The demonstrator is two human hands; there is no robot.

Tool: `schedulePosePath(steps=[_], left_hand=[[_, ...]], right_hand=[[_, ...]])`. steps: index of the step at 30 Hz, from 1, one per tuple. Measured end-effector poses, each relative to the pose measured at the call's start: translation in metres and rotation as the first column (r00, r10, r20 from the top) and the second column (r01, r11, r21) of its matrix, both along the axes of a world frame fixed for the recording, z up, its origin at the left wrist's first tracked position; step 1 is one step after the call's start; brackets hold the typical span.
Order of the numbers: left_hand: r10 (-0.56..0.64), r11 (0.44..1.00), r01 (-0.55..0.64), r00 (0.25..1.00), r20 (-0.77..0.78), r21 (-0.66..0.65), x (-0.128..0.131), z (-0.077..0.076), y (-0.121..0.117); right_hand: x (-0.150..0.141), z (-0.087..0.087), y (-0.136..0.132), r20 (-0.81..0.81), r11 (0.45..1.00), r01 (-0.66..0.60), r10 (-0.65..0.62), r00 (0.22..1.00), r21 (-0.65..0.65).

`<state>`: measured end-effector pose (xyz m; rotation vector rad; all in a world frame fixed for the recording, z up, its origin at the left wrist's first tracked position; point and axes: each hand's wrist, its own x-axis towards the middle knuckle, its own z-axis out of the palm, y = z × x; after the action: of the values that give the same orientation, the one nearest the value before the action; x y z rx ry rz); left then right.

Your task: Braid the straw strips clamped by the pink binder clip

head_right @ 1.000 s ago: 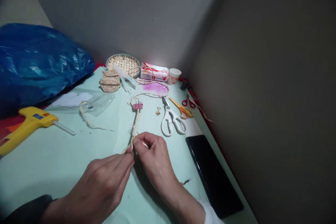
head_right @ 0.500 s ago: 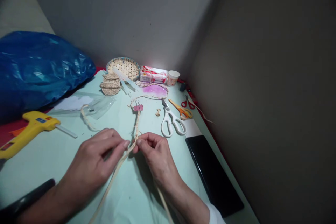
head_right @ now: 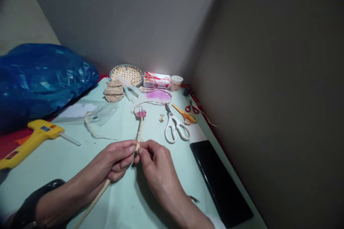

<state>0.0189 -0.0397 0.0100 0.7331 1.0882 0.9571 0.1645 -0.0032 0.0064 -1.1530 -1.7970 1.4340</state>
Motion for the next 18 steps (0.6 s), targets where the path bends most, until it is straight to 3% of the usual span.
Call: schedulePosePath(steps=[5,8,10,13,18], left_hand=[[0.058,0.998,-0.06,0.986,-0.155,-0.005,0.002,-0.001,-0.001],[0.065,0.998,-0.062,0.965,-0.255,0.017,0.002,-0.002,0.0],[0.066,0.998,-0.059,0.954,-0.293,0.032,0.002,-0.005,0.001],[0.083,0.996,-0.069,0.954,-0.289,0.061,0.002,-0.009,0.001],[0.107,0.992,-0.12,0.972,-0.207,-0.048,0.002,-0.007,-0.002]], right_hand=[[0.001,0.004,-0.005,0.251,0.981,-0.077,0.03,0.968,0.179],[0.001,0.003,-0.011,0.406,0.917,-0.112,-0.058,0.912,0.382],[0.001,0.0,-0.016,0.43,0.814,-0.134,-0.153,0.89,0.566],[0.001,-0.006,-0.021,0.373,0.599,-0.166,-0.239,0.897,0.783],[-0.003,-0.013,-0.026,0.26,0.308,-0.18,-0.243,0.934,0.934]])
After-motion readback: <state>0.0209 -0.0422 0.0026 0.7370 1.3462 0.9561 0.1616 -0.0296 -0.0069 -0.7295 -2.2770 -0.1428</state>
